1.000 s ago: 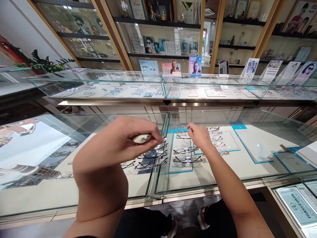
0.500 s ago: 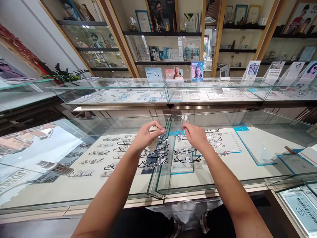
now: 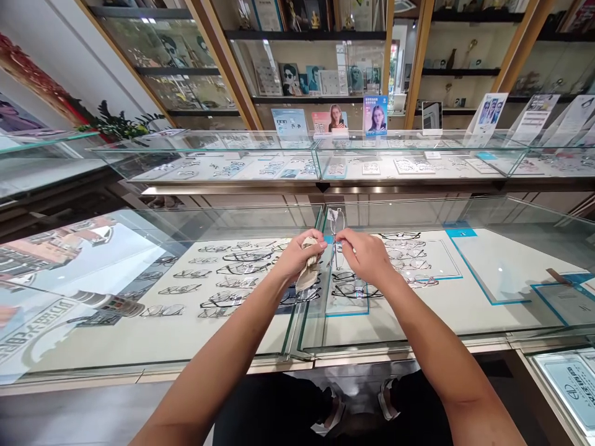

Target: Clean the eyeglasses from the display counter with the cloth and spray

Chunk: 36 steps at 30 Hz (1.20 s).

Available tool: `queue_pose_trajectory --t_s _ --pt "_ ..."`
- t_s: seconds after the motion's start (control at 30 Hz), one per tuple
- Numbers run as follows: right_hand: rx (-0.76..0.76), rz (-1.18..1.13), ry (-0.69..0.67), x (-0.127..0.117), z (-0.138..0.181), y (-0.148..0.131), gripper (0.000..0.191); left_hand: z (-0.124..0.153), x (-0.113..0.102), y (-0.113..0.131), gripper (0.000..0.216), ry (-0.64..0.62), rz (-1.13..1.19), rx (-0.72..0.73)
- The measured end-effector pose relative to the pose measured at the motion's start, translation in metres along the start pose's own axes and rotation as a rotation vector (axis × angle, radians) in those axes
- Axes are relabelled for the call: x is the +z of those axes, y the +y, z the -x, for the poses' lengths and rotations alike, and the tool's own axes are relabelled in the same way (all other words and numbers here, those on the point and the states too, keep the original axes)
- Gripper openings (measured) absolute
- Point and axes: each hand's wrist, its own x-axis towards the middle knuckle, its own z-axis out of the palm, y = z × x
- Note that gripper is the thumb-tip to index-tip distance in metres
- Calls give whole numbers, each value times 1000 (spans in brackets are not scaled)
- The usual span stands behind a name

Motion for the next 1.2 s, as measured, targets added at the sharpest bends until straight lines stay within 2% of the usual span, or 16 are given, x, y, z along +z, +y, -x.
queue_pose_trajectory --t_s 0.33,0.53,0.7,0.87,0.97,1.07,1.2 --pt "8 6 -16 0 0 -1 32 4 5 4 52 -45 -5 -20" --pt "17 -87 0 1 2 -2 28 2 4 2 53 -73 26 16" --pt "20 -124 -3 2 2 -2 26 2 5 1 51 -50 11 12" --pt "-13 -191 -19 5 2 -1 24 0 6 1 57 -30 -14 -11" --pt "10 -293 -4 7 0 0 20 -1 6 1 59 -40 -12 -12" --pt "91 -488 41 11 -3 2 12 -2 5 0 59 -46 -18 -2" --pt "263 -785 -3 15 -8 7 20 -2 4 -1 58 -59 -45 36"
